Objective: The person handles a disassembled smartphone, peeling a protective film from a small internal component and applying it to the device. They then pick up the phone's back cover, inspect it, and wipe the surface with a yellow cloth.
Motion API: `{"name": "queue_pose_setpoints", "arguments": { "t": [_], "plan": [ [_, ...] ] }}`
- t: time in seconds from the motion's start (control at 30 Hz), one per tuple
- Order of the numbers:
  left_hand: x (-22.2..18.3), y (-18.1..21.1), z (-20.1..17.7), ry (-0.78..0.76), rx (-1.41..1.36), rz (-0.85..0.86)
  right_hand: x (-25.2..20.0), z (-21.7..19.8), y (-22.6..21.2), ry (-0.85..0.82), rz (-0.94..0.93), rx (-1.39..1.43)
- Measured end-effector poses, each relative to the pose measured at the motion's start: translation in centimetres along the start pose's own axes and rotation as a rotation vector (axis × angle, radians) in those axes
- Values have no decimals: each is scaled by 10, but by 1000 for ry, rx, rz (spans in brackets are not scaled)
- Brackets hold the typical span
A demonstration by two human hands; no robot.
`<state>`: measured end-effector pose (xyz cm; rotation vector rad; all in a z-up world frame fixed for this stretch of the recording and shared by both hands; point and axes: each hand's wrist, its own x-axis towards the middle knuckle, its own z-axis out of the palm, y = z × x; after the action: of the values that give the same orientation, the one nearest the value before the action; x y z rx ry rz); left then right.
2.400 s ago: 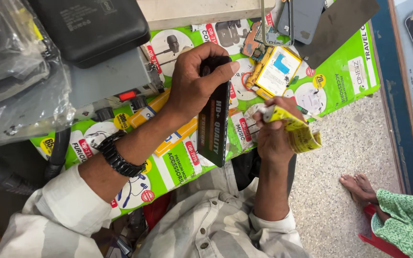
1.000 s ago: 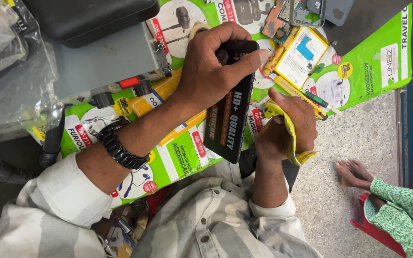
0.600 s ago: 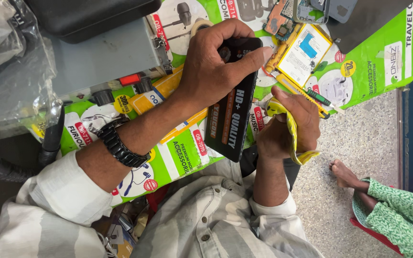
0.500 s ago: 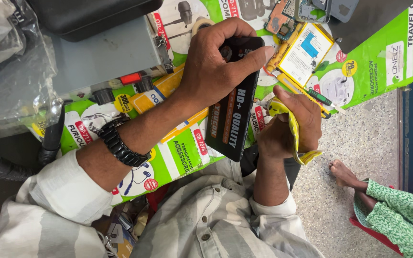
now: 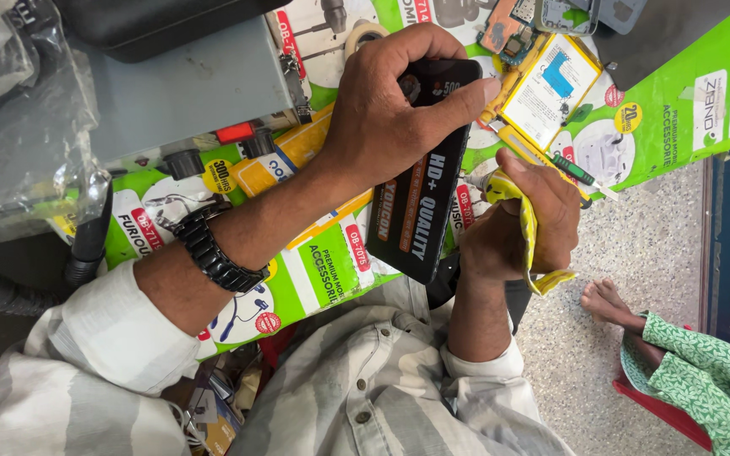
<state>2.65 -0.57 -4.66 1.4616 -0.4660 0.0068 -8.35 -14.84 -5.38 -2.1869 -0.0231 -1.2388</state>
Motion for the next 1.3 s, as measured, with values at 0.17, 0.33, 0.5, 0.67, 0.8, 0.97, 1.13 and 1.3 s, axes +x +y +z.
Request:
{"name": "queue_pose_setpoints", "arguments": {
  "t": [0.17, 0.33, 0.5, 0.67, 0.8, 0.97, 1.13, 1.3],
  "plan": [
    [-1, 0, 0, -2, 14, -9, 1, 0, 1, -22, -13, -7],
    [-1, 0, 0, -2, -16, -15, 1, 0, 1, -14, -18, -5],
    [-1, -1, 0, -12, -17, -2, 0, 0, 1, -16, -16, 18],
    [-1, -2, 0, -12, -23, -16, 0, 0, 1, -4, -19, 32],
    [-1, -3, -1, -15, -22, 5, 0, 0, 1, -4, -21, 26],
    [0, -4, -1, -11, -12, 5, 0, -2, 1, -18, -32, 45],
    [0, -5, -1, -11, -19, 12, 1, -2, 0, -20, -39, 43],
    [-1, -5, -1, -16, -32, 12, 1, 0, 2, 9, -62, 87]
  ]
}}
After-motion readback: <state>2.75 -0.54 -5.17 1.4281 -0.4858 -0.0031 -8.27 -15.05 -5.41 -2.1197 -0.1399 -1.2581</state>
